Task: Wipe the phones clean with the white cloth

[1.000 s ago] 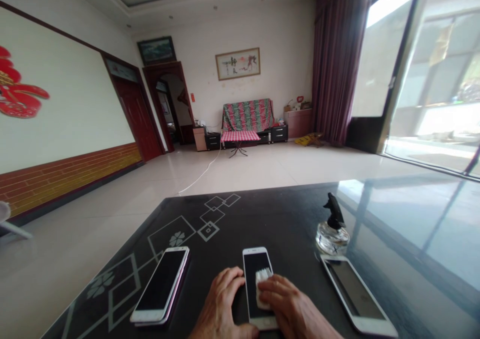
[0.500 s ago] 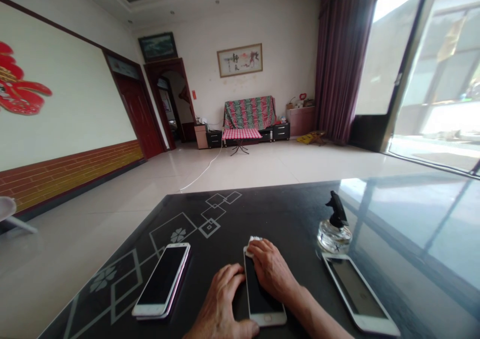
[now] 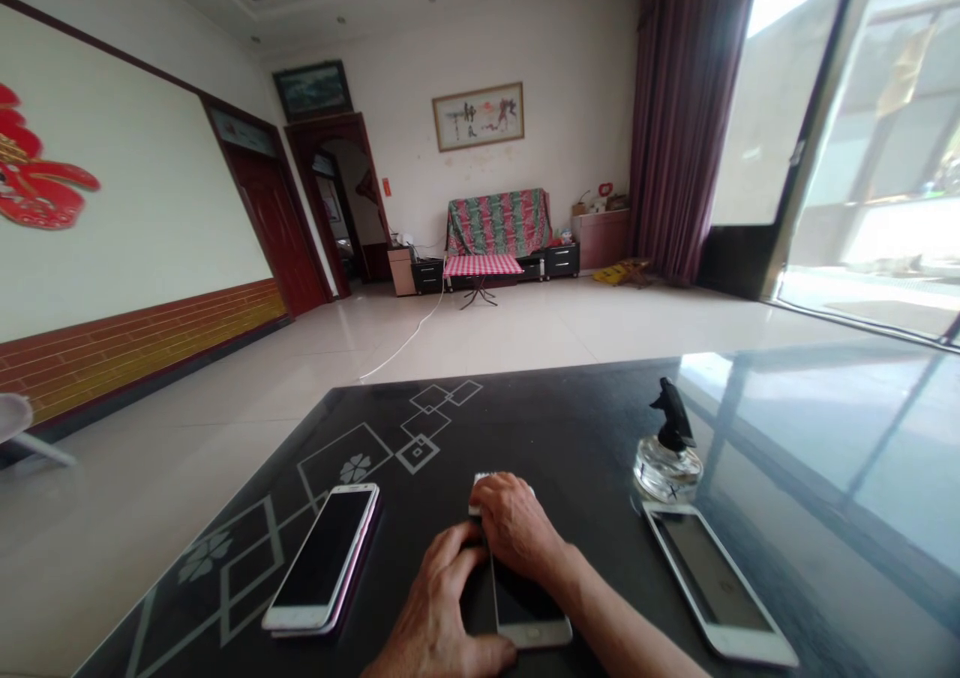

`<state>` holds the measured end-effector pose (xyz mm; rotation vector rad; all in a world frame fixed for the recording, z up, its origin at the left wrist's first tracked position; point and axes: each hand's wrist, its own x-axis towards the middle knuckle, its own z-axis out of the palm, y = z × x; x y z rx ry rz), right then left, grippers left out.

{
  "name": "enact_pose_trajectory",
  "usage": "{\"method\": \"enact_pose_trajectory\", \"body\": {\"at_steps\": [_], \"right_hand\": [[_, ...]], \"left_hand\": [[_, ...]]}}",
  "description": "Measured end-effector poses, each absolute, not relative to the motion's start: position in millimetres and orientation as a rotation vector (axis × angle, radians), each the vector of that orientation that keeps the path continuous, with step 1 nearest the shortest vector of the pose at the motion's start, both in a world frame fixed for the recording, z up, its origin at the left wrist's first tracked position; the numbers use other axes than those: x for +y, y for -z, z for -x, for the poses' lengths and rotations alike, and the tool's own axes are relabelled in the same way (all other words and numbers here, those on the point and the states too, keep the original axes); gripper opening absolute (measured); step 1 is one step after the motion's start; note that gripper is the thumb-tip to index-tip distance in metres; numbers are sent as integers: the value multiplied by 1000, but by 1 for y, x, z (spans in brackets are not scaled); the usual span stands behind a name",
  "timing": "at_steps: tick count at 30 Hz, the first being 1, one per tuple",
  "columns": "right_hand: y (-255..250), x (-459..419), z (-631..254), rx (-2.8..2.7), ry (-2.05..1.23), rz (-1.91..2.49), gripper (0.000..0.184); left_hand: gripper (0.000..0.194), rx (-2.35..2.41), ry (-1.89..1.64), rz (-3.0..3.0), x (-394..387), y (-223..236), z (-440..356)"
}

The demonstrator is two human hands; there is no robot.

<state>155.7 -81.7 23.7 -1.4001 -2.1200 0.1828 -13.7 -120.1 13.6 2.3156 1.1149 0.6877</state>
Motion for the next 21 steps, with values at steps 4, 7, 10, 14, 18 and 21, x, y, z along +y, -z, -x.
{"method": "enact_pose_trajectory", "body": {"at_steps": [4,7,10,14,18,21], "right_hand": [[-25,-90,-161,-2142,-204,1347,27],[-27,-106,-166,-2189,-240,1240,28],[-29,-125,-168,-2229,-268,1142,29],[-33,-147,-168,-2252,-307,1136,30],[-38,-160,-168,-2268,-423,1105,26],[-40,-165,-169,-2266,-457,1099,27]], "left_hand": [[70,1155,-739,-2263,-121,-16,13],[76,1158,-740,-2255,-122,-17,13],[70,1166,-749,-2235,-124,-20,10],[56,1192,-777,-2219,-125,-23,8],[56,1229,-762,-2203,-124,-21,8],[74,1241,-775,-2188,-122,-16,11]]}}
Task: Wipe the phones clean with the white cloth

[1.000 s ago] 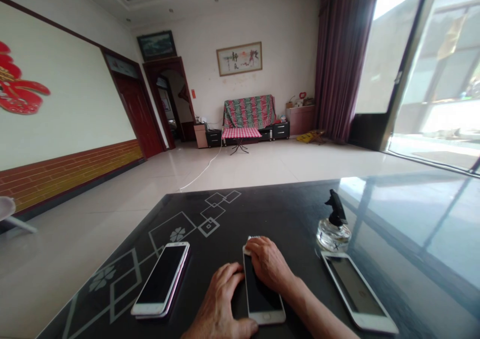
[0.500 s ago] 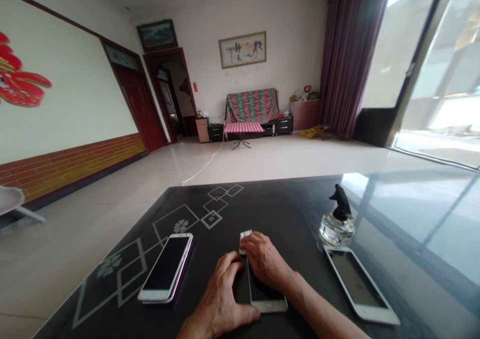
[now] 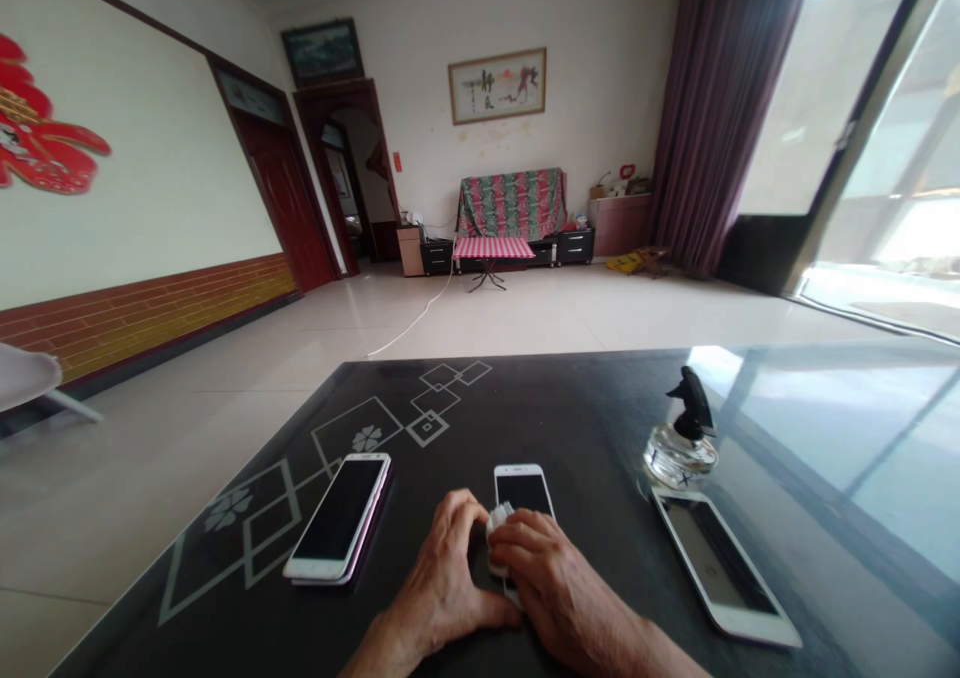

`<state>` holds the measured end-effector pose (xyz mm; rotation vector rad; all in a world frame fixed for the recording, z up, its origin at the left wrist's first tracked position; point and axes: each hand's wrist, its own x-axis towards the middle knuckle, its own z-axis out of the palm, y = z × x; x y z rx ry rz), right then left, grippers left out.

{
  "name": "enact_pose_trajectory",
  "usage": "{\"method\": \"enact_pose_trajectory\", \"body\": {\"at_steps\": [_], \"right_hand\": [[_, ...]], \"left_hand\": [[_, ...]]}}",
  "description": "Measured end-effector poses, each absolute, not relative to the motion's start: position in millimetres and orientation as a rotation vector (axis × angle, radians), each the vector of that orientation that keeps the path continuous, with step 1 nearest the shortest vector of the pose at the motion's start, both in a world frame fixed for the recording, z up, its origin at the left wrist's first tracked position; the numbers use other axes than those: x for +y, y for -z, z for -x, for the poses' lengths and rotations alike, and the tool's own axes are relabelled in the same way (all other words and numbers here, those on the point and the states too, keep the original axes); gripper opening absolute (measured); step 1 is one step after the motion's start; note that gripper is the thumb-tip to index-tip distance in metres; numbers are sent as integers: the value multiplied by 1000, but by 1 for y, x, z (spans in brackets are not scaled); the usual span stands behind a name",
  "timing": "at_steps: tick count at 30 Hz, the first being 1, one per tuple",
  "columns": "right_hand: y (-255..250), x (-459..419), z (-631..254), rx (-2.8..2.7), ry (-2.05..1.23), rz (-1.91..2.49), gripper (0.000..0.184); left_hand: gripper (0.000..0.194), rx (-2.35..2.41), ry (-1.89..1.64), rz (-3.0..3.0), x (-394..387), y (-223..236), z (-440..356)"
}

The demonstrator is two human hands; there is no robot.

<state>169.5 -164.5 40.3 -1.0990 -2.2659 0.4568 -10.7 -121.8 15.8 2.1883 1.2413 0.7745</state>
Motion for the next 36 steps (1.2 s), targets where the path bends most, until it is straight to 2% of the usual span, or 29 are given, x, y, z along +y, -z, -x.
{"method": "enact_pose_trajectory", "body": {"at_steps": [3,8,16,31,36], "right_hand": [[-42,-166,-171,-2263,-455,1107,29],[-46,-172,-173,-2293,-520,1069,26],[-49,-176,-178,-2341,-520,977,28],[-42,-186,-195,-2447,-471,977,25],[-48,-192,-205,-2442,-470,987,29]], "left_hand": [[100,1237,-738,-2169,-120,-11,13],[99,1209,-698,-2169,-119,-12,15],[115,1148,-552,-2236,-117,-13,16],[108,1031,-524,-2298,-116,-19,22],[95,1000,-553,-2332,-115,-17,24]]}}
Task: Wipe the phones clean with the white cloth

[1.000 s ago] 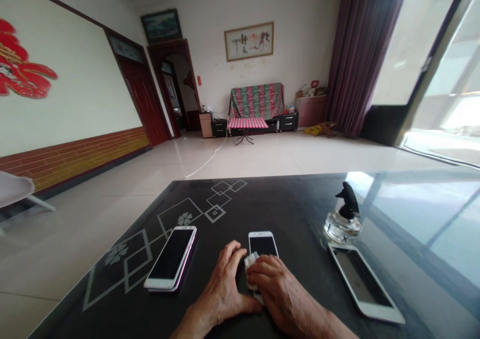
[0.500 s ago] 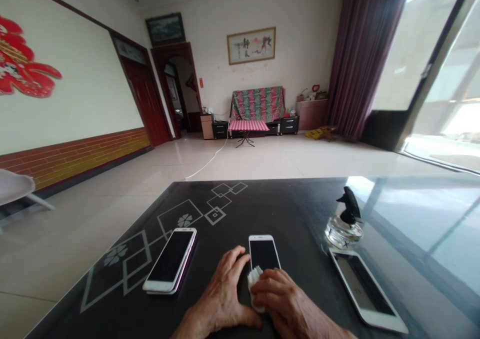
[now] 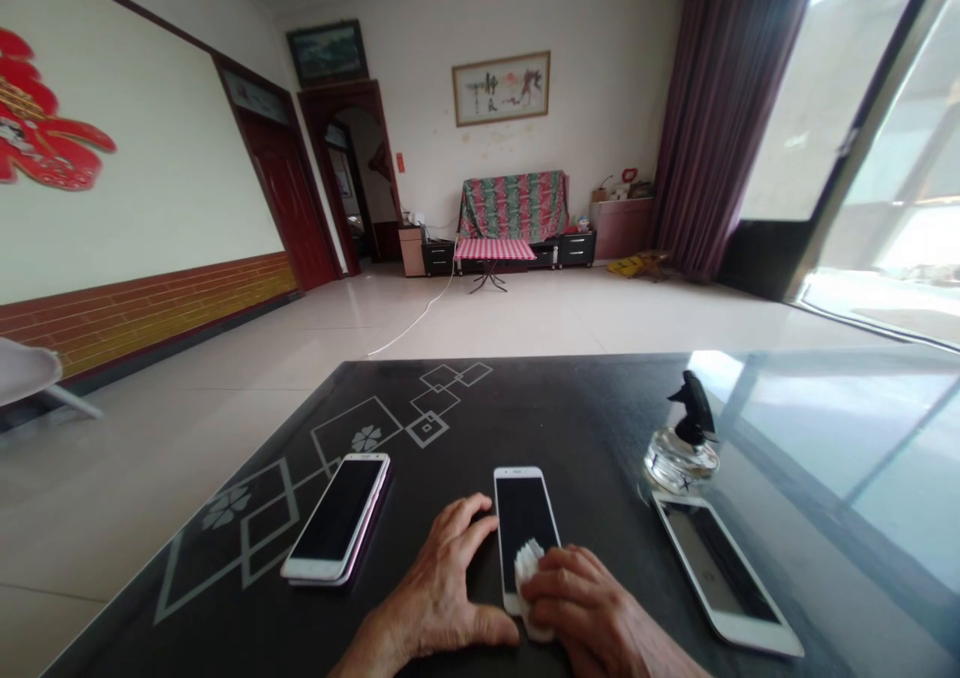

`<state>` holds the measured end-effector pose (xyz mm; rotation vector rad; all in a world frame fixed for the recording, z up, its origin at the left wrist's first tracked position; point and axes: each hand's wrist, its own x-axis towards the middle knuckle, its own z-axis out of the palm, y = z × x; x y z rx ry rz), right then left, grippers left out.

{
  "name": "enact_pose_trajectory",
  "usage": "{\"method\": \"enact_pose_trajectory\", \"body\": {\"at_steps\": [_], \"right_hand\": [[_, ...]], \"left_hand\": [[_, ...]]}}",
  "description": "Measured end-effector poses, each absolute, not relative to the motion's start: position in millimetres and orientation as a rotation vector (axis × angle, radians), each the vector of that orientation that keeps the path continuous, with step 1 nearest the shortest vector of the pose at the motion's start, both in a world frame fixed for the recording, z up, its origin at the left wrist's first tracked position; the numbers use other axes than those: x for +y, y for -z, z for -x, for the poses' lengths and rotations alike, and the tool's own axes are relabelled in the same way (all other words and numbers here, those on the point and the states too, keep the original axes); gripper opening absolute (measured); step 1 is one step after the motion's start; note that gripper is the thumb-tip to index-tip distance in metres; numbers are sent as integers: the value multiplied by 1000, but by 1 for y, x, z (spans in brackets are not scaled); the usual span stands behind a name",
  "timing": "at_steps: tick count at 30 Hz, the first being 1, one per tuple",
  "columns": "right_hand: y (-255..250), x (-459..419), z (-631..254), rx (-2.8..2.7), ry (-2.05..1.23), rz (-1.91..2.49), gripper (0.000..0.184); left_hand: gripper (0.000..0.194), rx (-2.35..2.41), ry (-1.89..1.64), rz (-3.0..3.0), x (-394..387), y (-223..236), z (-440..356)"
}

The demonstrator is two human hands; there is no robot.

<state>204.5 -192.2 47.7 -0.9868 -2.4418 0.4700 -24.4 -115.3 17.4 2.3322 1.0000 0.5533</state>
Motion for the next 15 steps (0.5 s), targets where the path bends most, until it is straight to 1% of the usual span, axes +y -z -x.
{"method": "enact_pose_trajectory", "body": {"at_steps": [5,11,15], "right_hand": [[-40,-201,-220,-2354,-406,1103,33],[-26,-199,-222,-2268,-319,1213,31],[-25,-185,-215,-2179,-333,1282,30]], "left_hand": [[92,1039,-543,-2357,-116,-16,23],[90,1066,-527,-2383,-117,-16,20],[88,1101,-498,-2391,-119,-17,19]]}}
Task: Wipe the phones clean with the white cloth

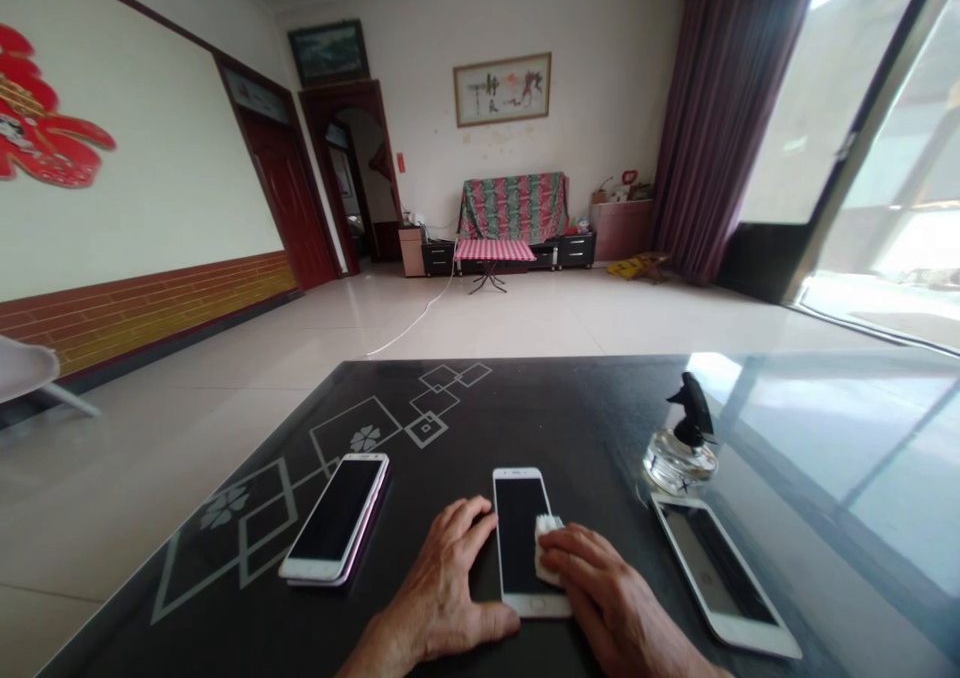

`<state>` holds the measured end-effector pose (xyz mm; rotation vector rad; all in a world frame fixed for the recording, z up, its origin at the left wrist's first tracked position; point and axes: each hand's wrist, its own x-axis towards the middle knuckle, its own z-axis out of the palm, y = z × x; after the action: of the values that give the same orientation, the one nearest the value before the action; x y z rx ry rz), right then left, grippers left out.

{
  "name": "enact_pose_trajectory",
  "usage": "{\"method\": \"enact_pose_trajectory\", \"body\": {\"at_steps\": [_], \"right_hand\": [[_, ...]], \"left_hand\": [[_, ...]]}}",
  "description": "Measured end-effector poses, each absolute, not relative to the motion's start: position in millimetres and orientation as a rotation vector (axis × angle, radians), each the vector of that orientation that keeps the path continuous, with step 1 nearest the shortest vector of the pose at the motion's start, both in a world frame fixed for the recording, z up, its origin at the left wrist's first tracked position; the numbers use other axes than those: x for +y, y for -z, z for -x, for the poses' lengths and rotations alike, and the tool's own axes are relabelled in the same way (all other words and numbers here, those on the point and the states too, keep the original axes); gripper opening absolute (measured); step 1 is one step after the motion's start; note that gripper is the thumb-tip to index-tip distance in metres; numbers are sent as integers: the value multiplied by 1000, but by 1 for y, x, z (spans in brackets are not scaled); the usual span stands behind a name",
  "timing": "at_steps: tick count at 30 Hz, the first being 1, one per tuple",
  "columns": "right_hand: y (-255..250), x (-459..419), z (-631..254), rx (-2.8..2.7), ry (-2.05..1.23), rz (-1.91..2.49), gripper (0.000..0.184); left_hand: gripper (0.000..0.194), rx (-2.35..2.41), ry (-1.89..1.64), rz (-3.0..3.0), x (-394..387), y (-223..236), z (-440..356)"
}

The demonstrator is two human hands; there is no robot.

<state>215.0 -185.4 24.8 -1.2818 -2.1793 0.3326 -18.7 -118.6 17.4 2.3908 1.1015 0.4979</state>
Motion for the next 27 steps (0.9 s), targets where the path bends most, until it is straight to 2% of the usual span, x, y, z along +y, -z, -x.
{"method": "enact_pose_trajectory", "body": {"at_steps": [16,27], "right_hand": [[-6,-85,-200,-1943,-87,1368,30],[-11,-143,-206,-2026,-111,1435,34]], "left_hand": [[91,1166,-392,-2379,-120,-25,15],[92,1192,-365,-2362,-122,-28,13]]}}
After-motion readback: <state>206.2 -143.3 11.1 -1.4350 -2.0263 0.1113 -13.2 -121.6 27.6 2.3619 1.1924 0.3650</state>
